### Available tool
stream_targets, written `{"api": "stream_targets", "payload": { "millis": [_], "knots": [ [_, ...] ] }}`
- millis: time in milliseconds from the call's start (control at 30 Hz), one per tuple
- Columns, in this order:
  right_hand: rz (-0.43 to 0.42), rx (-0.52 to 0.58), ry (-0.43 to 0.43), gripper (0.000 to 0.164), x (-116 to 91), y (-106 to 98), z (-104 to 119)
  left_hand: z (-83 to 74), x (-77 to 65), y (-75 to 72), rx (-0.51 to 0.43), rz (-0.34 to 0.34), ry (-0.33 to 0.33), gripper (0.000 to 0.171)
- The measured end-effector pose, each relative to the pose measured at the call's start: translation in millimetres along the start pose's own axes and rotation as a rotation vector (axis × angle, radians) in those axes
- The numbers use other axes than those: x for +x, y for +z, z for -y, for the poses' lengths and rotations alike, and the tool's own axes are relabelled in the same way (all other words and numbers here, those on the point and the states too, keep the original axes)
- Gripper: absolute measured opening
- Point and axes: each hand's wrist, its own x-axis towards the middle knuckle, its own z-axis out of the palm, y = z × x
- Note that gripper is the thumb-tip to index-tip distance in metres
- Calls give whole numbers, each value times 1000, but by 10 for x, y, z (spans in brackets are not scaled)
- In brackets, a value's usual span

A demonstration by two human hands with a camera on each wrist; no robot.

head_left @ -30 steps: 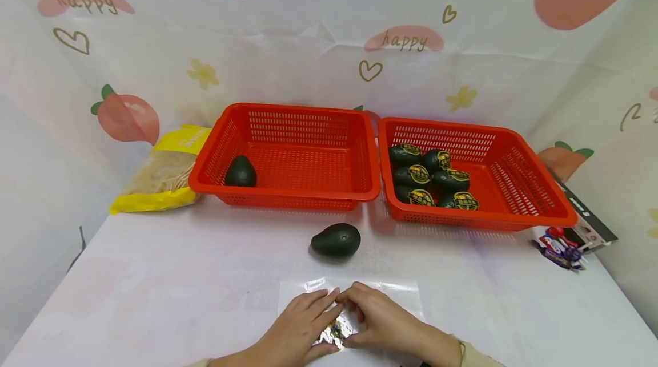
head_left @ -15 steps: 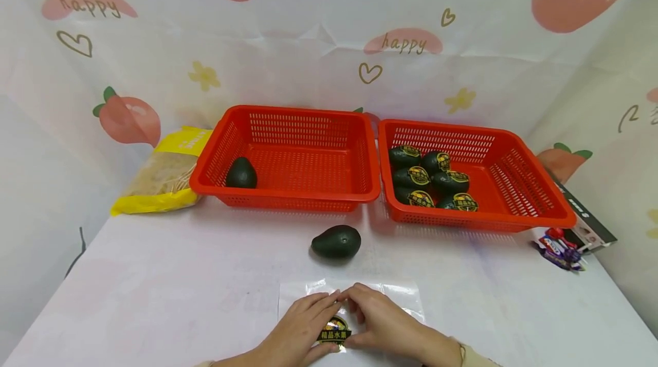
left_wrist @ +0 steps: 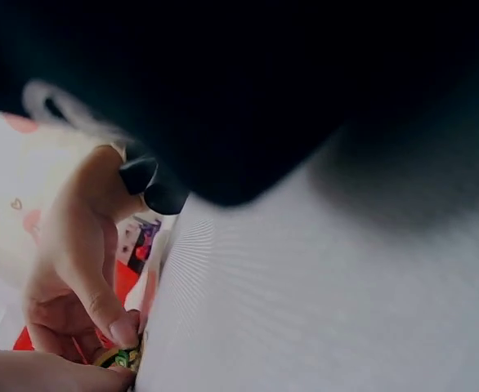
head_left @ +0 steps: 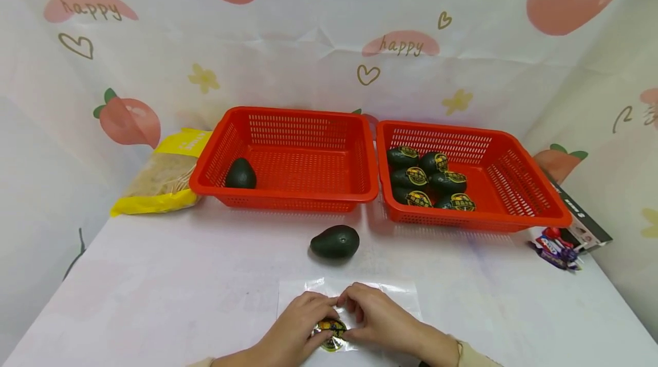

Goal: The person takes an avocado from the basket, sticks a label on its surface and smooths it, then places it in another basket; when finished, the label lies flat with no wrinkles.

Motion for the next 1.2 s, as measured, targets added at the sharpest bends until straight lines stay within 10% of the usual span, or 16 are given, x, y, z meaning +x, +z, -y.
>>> {"api": "stream_targets", "payload": {
  "millis": [200, 333, 533, 767, 1200],
  "knots": [
    [24, 22, -17, 20, -5, -15, -11, -1, 28, -24, -232, -225, 213, 26],
    [35, 161, -50, 11, -23, -42, 16, -58, 63, -112, -388, -270, 211, 24],
    [-3, 357, -71, 10, 6, -200, 41, -79, 168, -339, -572, -232, -54, 21],
    [-141, 443, 129, 19, 225, -509, -90, 215, 524, -511, -713, -172, -407, 20],
    [-211, 29, 113, 26, 585, -630, -299, 466, 785, -390, -627, -156, -544, 8]
  ]
}}
